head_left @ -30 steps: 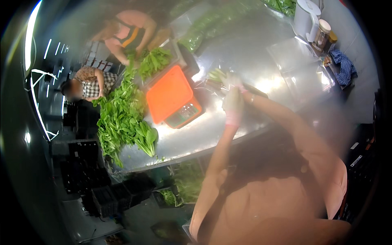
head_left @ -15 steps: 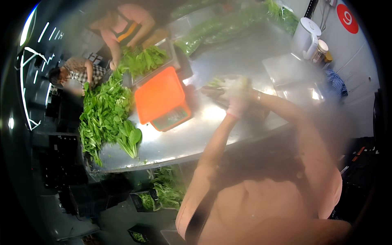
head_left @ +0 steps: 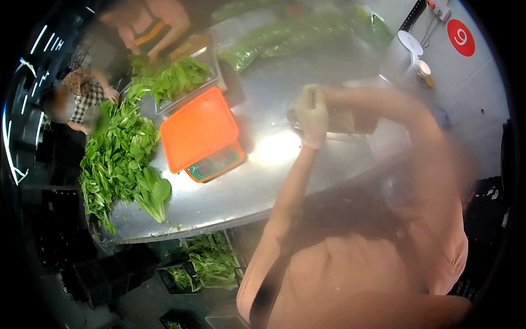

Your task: The person gathers handfuls of green leafy vegetables from a table, weighs them on an orange scale, and places them into clear plastic bags. The person then seals the bags by hand on the stainless steel workspace.

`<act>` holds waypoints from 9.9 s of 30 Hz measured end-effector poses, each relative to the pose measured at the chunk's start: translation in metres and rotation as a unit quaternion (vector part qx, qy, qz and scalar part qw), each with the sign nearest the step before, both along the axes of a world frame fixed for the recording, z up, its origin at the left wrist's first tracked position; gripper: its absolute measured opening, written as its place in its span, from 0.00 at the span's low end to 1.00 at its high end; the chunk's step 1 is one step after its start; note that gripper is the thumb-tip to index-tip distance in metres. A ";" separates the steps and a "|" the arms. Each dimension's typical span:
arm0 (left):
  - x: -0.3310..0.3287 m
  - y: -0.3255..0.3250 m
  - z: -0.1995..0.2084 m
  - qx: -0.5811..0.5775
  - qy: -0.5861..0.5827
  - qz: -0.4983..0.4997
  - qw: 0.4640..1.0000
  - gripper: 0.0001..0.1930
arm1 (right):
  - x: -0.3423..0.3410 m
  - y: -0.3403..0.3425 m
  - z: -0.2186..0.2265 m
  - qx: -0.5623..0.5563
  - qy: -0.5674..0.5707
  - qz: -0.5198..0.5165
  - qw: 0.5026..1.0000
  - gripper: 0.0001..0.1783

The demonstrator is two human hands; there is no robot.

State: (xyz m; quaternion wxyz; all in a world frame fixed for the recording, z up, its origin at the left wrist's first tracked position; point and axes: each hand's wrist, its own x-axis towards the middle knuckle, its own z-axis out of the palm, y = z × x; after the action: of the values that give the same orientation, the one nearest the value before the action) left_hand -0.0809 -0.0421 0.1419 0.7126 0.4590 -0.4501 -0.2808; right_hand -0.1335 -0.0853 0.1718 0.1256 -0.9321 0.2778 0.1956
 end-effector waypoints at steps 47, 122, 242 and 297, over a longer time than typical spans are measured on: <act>0.109 0.007 -0.040 0.068 -0.123 -0.087 0.986 0.42 | -0.017 -0.001 0.057 -0.257 -0.427 0.114 0.859 0.02; 0.144 -0.021 -0.183 0.201 0.152 -0.100 0.963 0.30 | -0.020 -0.085 -0.186 0.293 -0.526 -0.436 0.669 0.46; 0.134 0.052 -0.081 0.094 0.140 0.055 0.984 0.13 | -0.059 -0.021 -0.055 0.345 -0.621 -0.400 0.579 0.09; 0.117 0.074 -0.175 0.372 0.249 -0.089 0.890 0.08 | -0.097 0.006 -0.184 0.394 -0.433 -0.514 0.626 0.13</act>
State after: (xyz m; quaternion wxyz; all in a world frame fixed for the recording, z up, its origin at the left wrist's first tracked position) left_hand 0.0358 0.0318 -0.0335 0.5504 0.5638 -0.1597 -0.5948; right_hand -0.2307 -0.0797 -0.0123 0.6672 -0.4762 0.5216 -0.2365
